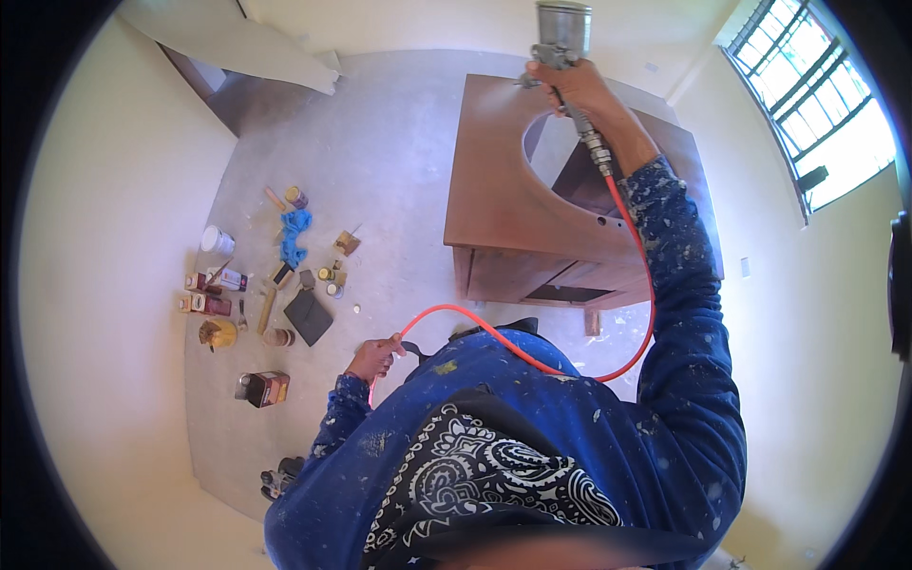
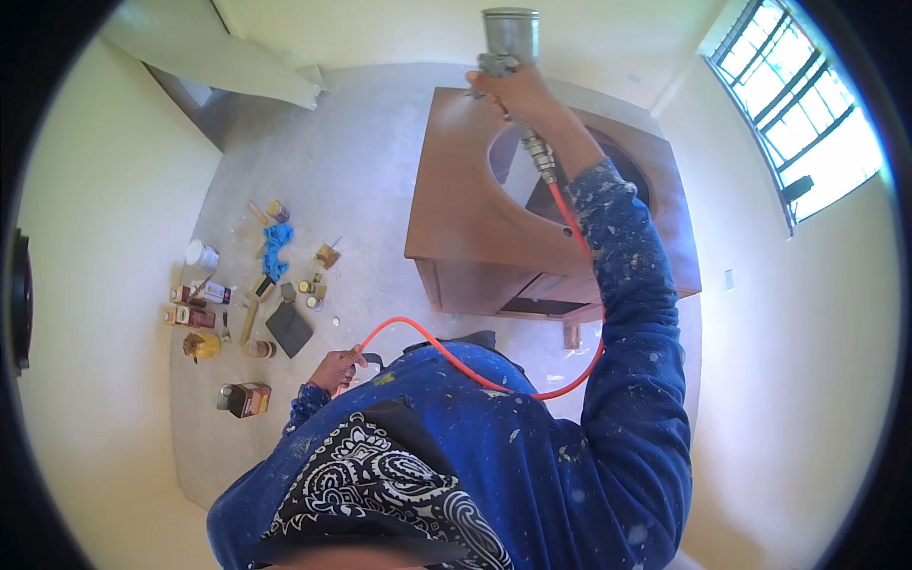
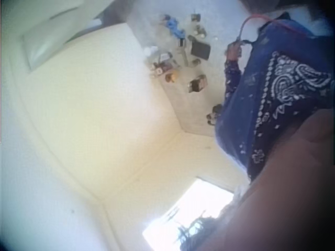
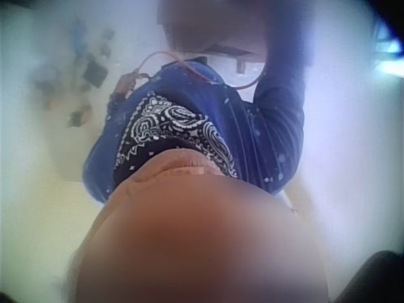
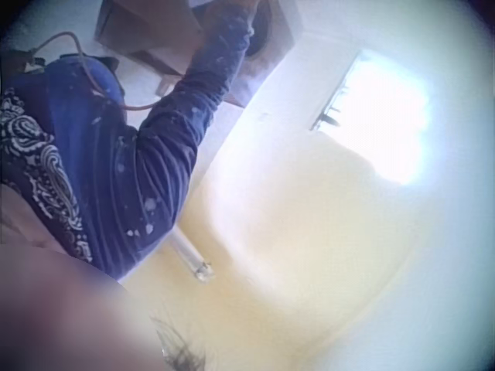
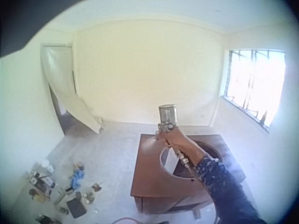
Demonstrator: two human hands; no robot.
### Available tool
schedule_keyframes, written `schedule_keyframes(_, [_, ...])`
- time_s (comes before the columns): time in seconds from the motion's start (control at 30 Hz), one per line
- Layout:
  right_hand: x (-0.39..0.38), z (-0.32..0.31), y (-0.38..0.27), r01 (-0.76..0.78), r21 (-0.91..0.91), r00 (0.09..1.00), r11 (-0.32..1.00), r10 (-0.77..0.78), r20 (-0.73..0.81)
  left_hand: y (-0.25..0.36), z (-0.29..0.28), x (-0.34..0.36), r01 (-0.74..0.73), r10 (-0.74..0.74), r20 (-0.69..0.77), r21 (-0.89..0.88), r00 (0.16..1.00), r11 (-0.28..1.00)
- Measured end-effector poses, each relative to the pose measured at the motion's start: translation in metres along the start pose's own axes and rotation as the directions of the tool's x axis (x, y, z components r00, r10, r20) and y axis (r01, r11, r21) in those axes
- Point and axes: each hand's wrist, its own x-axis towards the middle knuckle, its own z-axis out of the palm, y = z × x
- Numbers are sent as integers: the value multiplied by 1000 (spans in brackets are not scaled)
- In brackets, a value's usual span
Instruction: The person uses a spray gun to apply a coat of paint to a wooden cabinet. They move around the cabinet to cover different sides and adjust the spray gun settings during the process.
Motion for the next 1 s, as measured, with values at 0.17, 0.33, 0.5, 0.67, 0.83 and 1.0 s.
schedule_keyframes(0.17, [-17,-2,3,13,84,995,996,-22,102,-30,15,-26,19,-23,-63,-72,998,997])
schedule_keyframes(0.33, [-37,-49,18,-11,-61,999,998,8,-41,-59,25,-62,33,-39,-117,-57,992,998])
schedule_keyframes(0.5, [-57,-55,18,13,-229,989,973,-46,-140,-72,35,-92,74,-82,-133,-67,988,995])
schedule_keyframes(0.67, [-89,-20,9,115,-45,992,992,-113,48,-68,35,-102,57,-66,-146,-68,987,996])
schedule_keyframes(0.83, [-116,-2,-8,111,15,987,994,-112,112,-68,21,-102,-1,-10,-145,-78,989,997])
schedule_keyframes(1.0, [-134,-14,-23,47,-193,996,980,-60,-66,-77,-15,-105,-42,35,-130,-53,991,998])
